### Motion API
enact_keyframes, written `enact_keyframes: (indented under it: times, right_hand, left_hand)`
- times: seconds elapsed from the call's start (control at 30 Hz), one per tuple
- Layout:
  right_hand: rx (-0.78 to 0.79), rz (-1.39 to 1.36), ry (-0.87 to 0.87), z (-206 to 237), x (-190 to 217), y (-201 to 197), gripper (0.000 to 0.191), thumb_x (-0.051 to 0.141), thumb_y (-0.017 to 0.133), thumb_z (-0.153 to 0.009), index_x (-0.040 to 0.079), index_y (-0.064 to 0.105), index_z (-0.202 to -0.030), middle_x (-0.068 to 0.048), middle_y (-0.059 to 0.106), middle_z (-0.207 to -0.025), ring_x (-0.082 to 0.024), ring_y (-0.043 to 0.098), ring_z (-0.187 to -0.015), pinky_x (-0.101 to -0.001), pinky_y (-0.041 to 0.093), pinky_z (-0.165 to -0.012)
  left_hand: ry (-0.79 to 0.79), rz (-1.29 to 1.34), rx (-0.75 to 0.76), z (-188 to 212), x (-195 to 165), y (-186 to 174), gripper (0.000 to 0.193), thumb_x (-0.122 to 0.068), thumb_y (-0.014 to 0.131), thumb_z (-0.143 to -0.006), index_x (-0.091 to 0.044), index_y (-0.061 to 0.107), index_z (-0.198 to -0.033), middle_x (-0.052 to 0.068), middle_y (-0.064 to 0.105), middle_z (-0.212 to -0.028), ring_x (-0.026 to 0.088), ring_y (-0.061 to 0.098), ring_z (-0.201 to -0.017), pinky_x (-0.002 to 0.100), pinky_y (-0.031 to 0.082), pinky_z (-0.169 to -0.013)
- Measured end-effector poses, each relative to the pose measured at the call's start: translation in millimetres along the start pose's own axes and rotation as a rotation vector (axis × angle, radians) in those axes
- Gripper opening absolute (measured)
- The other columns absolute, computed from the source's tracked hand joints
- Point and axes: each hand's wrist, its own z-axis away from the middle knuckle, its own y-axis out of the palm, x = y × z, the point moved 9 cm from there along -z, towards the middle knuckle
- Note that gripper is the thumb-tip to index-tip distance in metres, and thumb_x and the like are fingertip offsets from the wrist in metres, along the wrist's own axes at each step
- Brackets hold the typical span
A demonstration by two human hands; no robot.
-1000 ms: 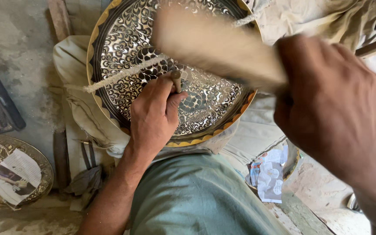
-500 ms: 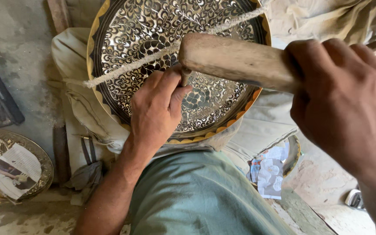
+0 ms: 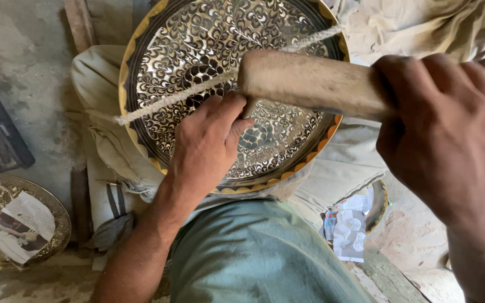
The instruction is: The person sits on the floor and uses a wooden mallet and a small metal punch to hammer a decorative pattern into a large brass tray. The tray is held steady by a rope across its surface. The person repeatedly strikes the punch to create a textured floral design.
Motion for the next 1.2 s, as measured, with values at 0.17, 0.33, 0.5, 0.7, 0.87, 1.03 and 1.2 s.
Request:
enact_keyframes:
  times: [0.17,0.33,0.5,0.7,0.87,1.03,1.2]
  right_hand:
    - [-0.098,-0.327,0.062,-13,13,-26,0.029,0.005,0.070,-0.094,0.002,0.055,-0.119,-0.011,0.068,-0.102,-0.025,0.069,-0.090,-0.0338,0.056,-0.078]
    - [-0.062,-0.200,0.049,-7,17,-48,0.041,0.001,0.079,-0.081,-0.002,0.061,-0.118,-0.021,0.072,-0.098,-0.033,0.072,-0.083,-0.0408,0.058,-0.075]
    - [-0.196,-0.786,0.538,58,-30,-13,0.046,0.006,0.080,-0.089,-0.005,0.054,-0.124,-0.014,0.068,-0.097,-0.017,0.067,-0.085,-0.0305,0.056,-0.076]
    - [-0.130,-1.094,0.959,155,-31,139,0.046,0.011,0.085,-0.084,-0.002,0.056,-0.117,-0.011,0.071,-0.095,-0.016,0.065,-0.084,-0.0327,0.055,-0.075]
    - [0.021,-0.902,1.162,241,0,185,0.046,0.018,0.079,-0.072,-0.001,0.066,-0.112,-0.019,0.075,-0.093,-0.026,0.071,-0.081,-0.0405,0.055,-0.078]
    - [-0.003,-0.886,1.163,259,1,178,0.050,0.025,0.078,-0.071,0.001,0.067,-0.114,-0.021,0.076,-0.095,-0.036,0.073,-0.087,-0.0449,0.055,-0.083]
    - [0.036,-0.764,1.095,259,3,160,0.057,0.029,0.077,-0.069,0.010,0.066,-0.121,-0.023,0.074,-0.096,-0.044,0.069,-0.094,-0.0515,0.051,-0.086]
  left_hand:
    - [-0.031,0.017,-0.059,7,0,-4,0.031,-0.010,0.077,-0.094,-0.004,0.062,-0.121,0.011,0.069,-0.096,0.024,0.070,-0.082,0.037,0.058,-0.068]
    - [-0.106,0.085,-0.084,10,-4,-12,0.026,-0.007,0.077,-0.096,-0.004,0.062,-0.117,0.008,0.068,-0.093,0.020,0.071,-0.080,0.035,0.058,-0.068]
    - [-0.154,0.236,-0.238,31,-16,-54,0.017,-0.003,0.075,-0.099,-0.004,0.061,-0.110,0.009,0.070,-0.105,0.016,0.073,-0.093,0.025,0.063,-0.068]
    - [-0.297,0.327,-0.363,75,-10,-101,0.023,-0.006,0.070,-0.101,0.004,0.054,-0.114,0.012,0.067,-0.112,0.015,0.073,-0.101,0.025,0.064,-0.078]
    - [-0.508,0.286,-0.378,124,-5,-102,0.034,-0.009,0.071,-0.095,0.003,0.054,-0.122,0.010,0.073,-0.110,0.013,0.072,-0.098,0.023,0.058,-0.070]
    - [-0.490,0.396,-0.391,151,-27,-87,0.040,-0.014,0.071,-0.094,0.002,0.054,-0.126,0.009,0.074,-0.108,0.014,0.071,-0.097,0.023,0.058,-0.071]
    - [-0.403,0.382,-0.367,171,-60,-92,0.038,-0.017,0.070,-0.094,0.002,0.054,-0.122,0.009,0.074,-0.105,0.014,0.073,-0.096,0.024,0.060,-0.069]
